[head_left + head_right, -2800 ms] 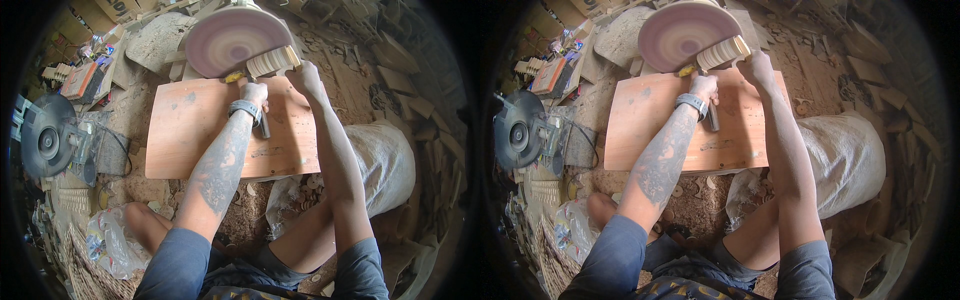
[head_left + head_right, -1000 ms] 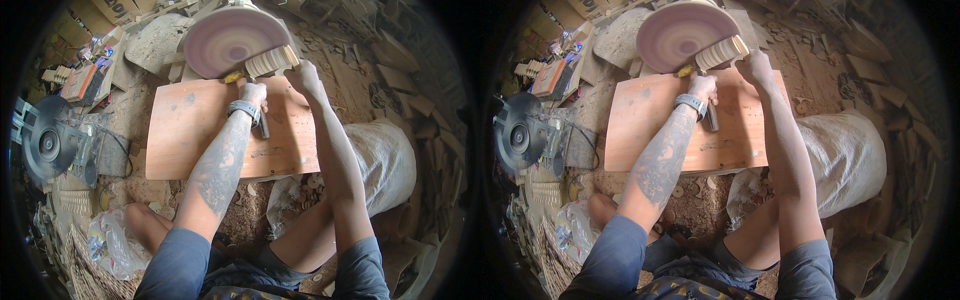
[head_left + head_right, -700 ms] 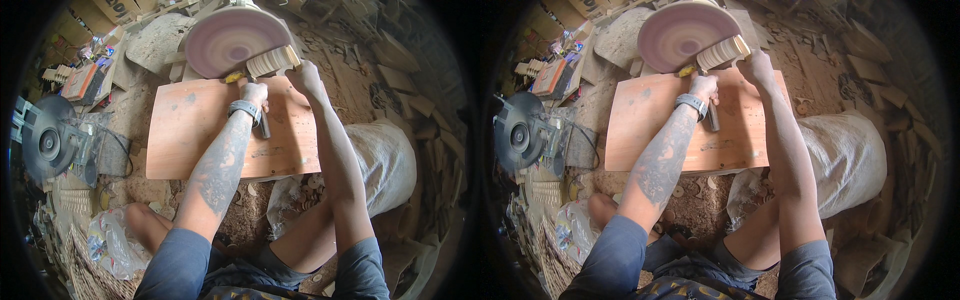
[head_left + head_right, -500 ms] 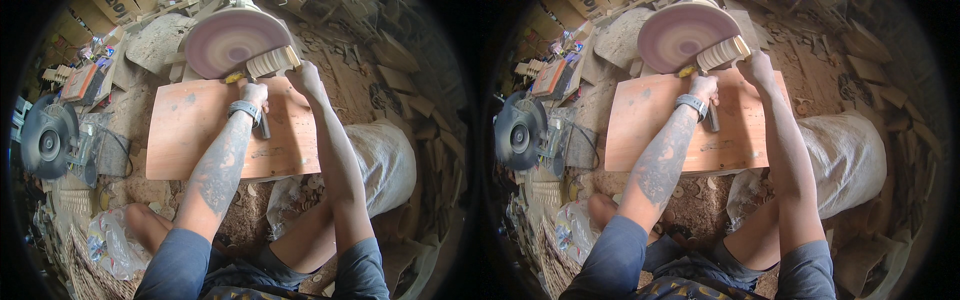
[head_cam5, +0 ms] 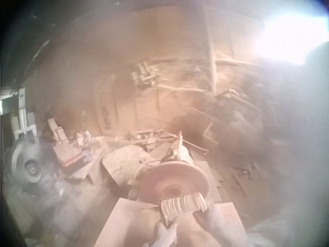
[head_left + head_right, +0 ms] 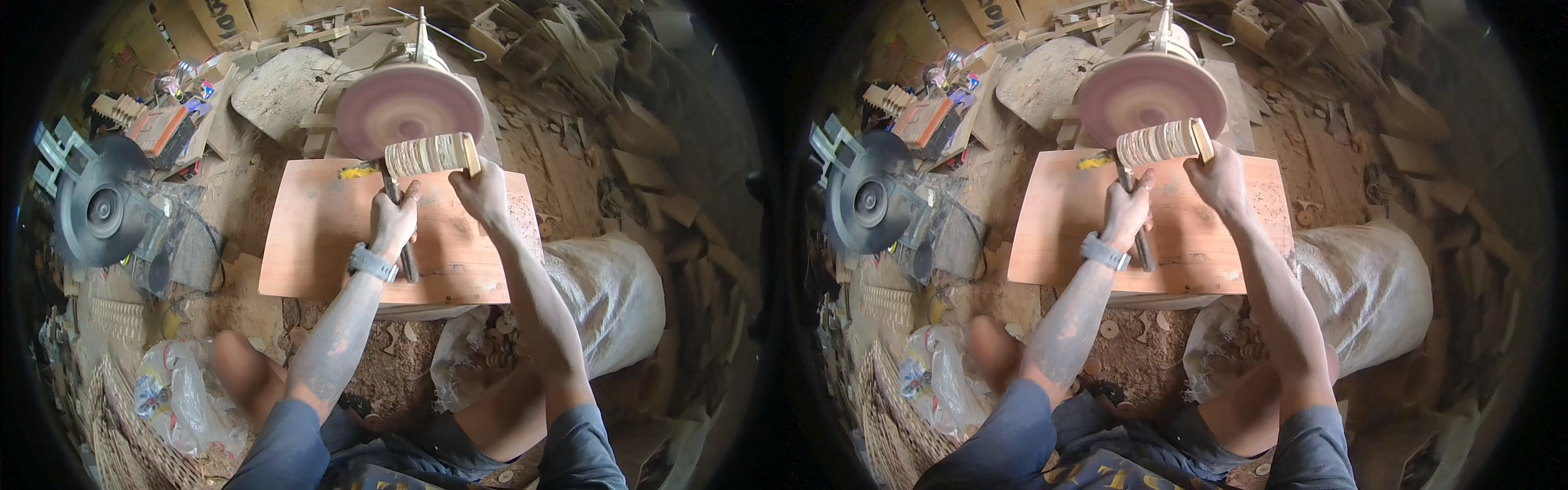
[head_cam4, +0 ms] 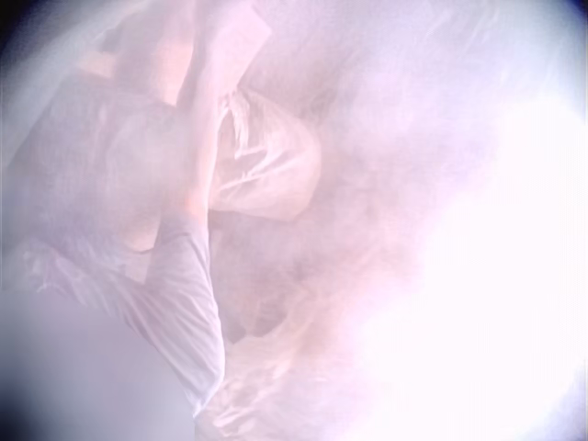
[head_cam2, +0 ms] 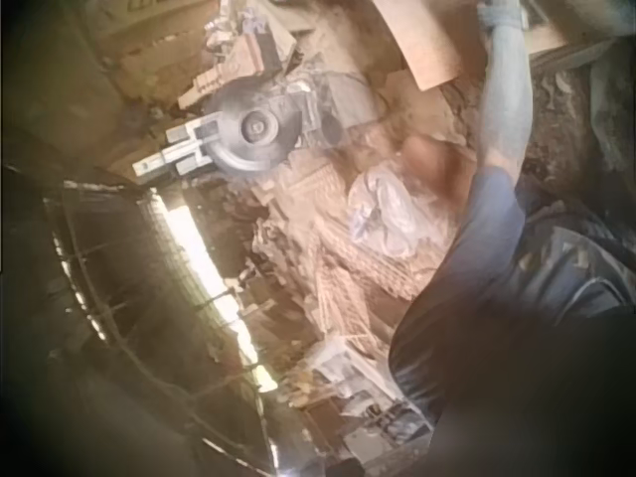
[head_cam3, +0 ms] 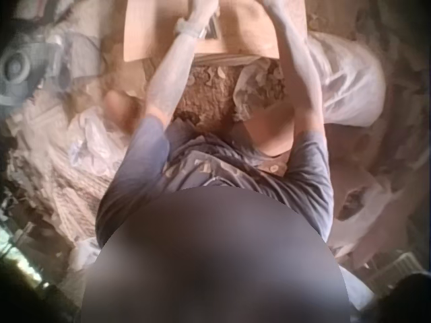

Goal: The person uses a handheld grinding wheel to smooth the edges of small wooden discs. They hold the discs with a clamp, rotate them against the spinning wheel, and then place the finished pieces into a sack.

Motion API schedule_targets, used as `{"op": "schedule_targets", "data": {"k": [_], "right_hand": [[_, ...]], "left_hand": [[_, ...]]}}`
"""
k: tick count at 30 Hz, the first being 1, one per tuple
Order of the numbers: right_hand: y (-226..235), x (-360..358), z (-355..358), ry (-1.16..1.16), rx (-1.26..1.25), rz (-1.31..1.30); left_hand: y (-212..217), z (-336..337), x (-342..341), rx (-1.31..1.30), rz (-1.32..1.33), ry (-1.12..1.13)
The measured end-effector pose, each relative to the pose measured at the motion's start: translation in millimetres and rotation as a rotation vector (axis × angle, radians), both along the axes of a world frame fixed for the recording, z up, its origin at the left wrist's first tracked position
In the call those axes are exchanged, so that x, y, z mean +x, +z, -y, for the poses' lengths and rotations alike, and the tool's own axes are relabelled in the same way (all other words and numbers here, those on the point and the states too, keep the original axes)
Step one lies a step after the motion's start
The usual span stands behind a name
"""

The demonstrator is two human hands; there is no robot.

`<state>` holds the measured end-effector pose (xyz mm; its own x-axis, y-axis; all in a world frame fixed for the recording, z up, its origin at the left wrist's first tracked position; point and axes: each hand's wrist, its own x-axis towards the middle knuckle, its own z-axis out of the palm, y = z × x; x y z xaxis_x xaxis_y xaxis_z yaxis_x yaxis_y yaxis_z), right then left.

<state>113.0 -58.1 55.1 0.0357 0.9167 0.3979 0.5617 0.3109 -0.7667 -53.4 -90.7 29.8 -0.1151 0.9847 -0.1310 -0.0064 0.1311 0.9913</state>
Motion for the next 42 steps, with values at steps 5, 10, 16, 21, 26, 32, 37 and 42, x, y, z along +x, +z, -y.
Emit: {"op": "schedule_targets", "data": {"k": [5,10,16,21,26,32,37,42], "right_hand": [[26.7,-30.8,44.2,0.014,0.073,-0.214],[41.6,-38.5,67.3,0.003,0.165,-0.285],[17.5,-20.5,63.4,-0.061,0.039,-0.320],[-6.6,18.2,31.7,-0.178,-0.168,-0.113],[-15.6,61.9,-12.3,-0.236,-0.109,0.215],[-31.3,79.0,-57.8,-0.266,-0.107,0.277],[-33.5,84.7,-68.4,-0.232,-0.151,0.230],[-30.4,76.4,-72.6,-0.238,-0.175,0.237]], "left_hand": [[35.7,40.8,-24.5,0.325,-0.222,0.091],[59.7,55.6,-26.4,0.515,-0.220,0.127],[44.6,47.2,-14.9,0.351,-0.289,0.073],[13.6,7.6,16.2,0.097,-0.152,-0.009],[-13.4,-41.7,60.1,-0.123,-0.024,-0.066],[-32.4,-75.4,77.5,-0.224,0.096,-0.082],[-34.7,-80.9,86.6,-0.279,0.111,-0.048],[-35.1,-84.3,84.5,-0.301,0.108,-0.025]]}}
